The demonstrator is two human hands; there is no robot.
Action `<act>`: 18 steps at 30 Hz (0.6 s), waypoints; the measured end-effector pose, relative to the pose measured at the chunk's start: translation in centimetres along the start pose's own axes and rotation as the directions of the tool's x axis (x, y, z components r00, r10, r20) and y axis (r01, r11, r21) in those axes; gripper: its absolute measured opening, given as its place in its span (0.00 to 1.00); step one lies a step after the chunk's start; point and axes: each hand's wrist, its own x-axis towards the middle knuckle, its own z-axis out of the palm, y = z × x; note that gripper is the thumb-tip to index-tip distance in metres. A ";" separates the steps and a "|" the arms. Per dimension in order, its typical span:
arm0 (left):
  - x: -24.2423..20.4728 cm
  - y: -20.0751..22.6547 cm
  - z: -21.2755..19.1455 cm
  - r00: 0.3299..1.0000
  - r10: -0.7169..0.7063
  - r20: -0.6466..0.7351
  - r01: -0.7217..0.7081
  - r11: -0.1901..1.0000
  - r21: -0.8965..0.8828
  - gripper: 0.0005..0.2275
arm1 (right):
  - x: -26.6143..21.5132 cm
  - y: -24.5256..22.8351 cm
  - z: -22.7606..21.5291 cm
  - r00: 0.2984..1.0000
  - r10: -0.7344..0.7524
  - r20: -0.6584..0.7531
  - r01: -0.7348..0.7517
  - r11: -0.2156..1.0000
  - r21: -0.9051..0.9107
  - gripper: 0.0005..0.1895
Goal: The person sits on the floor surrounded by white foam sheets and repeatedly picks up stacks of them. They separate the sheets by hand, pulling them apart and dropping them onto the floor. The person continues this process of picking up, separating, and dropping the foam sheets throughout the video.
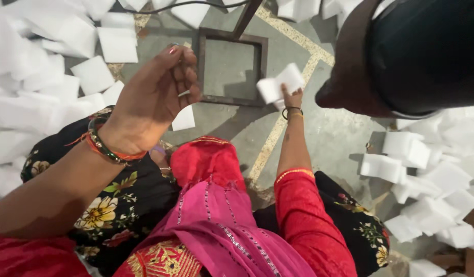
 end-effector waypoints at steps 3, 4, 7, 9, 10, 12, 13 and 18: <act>0.2 -0.7 0.6 1.000 0.006 -0.011 -0.006 0.999 0.048 0.09 | -0.1 -0.1 -0.5 0.986 -0.083 0.141 0.119 0.956 -0.268 0.50; 0.1 -0.7 0.8 1.000 -0.001 0.003 0.001 0.999 0.049 0.09 | -0.6 -0.1 -0.5 0.985 -0.097 0.142 0.135 0.949 -0.286 0.50; -0.1 -1.0 1.1 1.000 -0.005 0.031 0.003 0.998 0.066 0.09 | -1.8 -0.1 -0.7 0.989 -0.044 0.141 0.088 0.943 -0.322 0.46; -0.5 -1.3 0.8 0.999 0.012 0.032 -0.015 0.995 0.095 0.09 | -3.5 0.5 -1.1 0.985 0.119 0.124 -0.071 0.938 -0.339 0.38; -0.7 -1.6 0.6 0.999 0.020 0.026 -0.023 0.995 0.098 0.09 | -4.7 1.0 -1.4 0.955 0.236 0.179 -0.140 0.892 -0.429 0.37; -0.9 -2.1 0.0 0.999 0.031 0.021 -0.033 0.994 0.106 0.08 | -7.8 2.5 -2.3 0.849 0.468 0.244 -0.246 0.761 -0.601 0.36; -0.7 -2.2 -0.2 0.999 0.029 0.019 -0.031 0.994 0.107 0.09 | -8.4 2.7 -2.5 0.872 0.399 0.284 -0.232 0.847 -0.478 0.36; -1.1 -2.5 -1.7 0.999 0.019 0.045 -0.022 0.996 0.086 0.10 | -13.0 5.1 -2.1 0.942 0.112 0.318 0.087 0.830 -0.550 0.65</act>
